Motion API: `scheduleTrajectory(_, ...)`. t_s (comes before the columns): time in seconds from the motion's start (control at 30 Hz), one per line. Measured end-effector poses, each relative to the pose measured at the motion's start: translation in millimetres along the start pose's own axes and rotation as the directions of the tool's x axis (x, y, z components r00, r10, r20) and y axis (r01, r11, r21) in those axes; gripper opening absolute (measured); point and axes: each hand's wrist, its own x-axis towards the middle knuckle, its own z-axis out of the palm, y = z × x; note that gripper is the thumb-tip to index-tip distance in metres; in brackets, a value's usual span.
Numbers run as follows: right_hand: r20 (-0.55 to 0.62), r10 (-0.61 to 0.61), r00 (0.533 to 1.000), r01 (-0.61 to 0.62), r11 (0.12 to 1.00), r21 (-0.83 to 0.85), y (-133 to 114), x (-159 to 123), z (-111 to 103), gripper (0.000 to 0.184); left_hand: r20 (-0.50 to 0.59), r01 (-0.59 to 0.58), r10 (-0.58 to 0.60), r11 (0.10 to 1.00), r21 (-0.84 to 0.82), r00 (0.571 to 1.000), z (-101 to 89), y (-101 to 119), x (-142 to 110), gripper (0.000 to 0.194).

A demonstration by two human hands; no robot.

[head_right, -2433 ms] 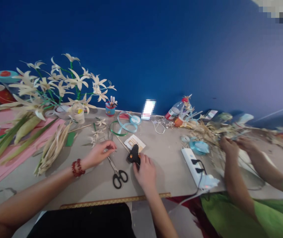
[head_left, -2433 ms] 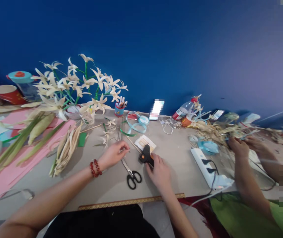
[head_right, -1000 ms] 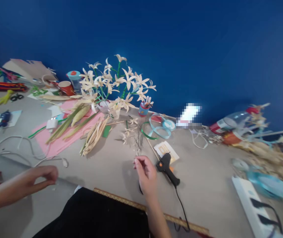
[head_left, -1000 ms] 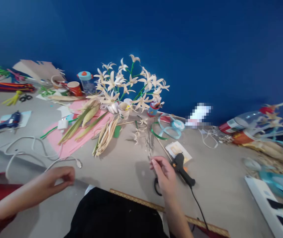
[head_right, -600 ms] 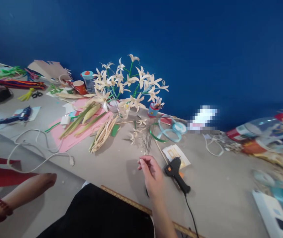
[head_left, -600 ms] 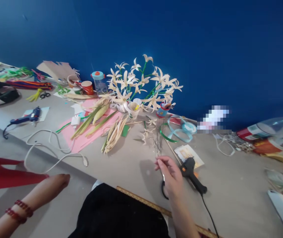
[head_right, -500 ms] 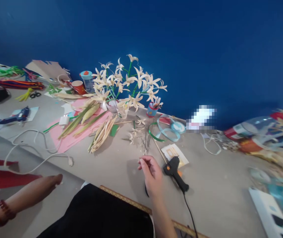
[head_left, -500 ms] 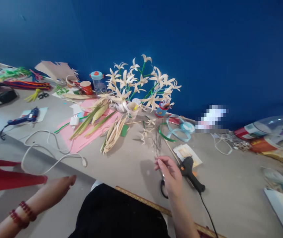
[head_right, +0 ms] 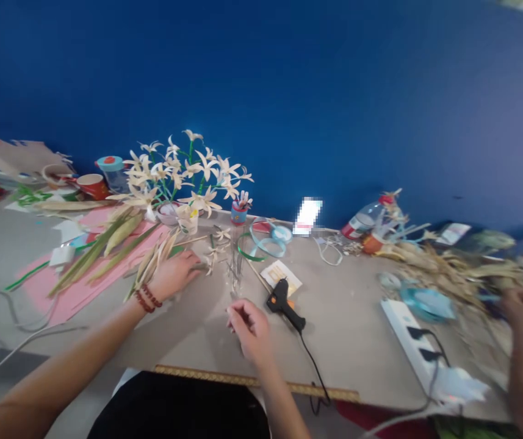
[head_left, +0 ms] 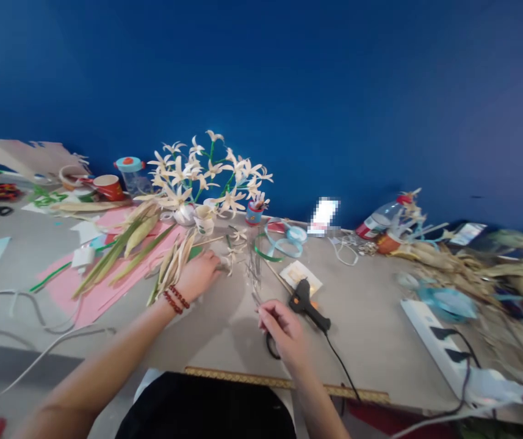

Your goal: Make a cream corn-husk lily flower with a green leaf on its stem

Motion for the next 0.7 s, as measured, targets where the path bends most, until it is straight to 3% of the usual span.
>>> scheduleTrajectory(0.17, -0.085, 0.042, 0.995, -0.041, 0.999, 0.009, 0, -11, -17, 0.029, -0.034, -0.056, 0.055, 0.998, -0.036, 0.998, 10.2, 2, 11, 0.013)
scheduleTrajectory(0.33, -0.086, 0.006, 0.996, -0.006, 1.000, -0.004, -1, -2, -20, 0.030, -0.100, -0.079, 0.067, 0.990, -0.120, 0.993, -8.5, 3, -4, 0.014)
scheduleTrajectory(0.4, -0.084, -0.026, 0.996, 0.023, 0.999, -0.029, 0, 5, -18, 0.030, -0.187, -0.097, 0.056, 0.971, -0.219, 0.981, -17.3, 4, -11, 0.015)
scheduleTrajectory(0.53, -0.056, -0.096, 0.994, 0.087, 0.987, -0.138, 1, 17, -5, 0.025, -0.375, -0.211, 0.022, 0.857, -0.470, 0.927, -23.7, 14, -19, 0.012)
scheduleTrajectory(0.7, -0.062, -0.176, 0.982, 0.160, 0.965, -0.207, -3, 27, 19, 0.018, -0.307, -0.163, -0.099, 0.673, -0.722, 0.947, -10.4, 35, -16, 0.013)
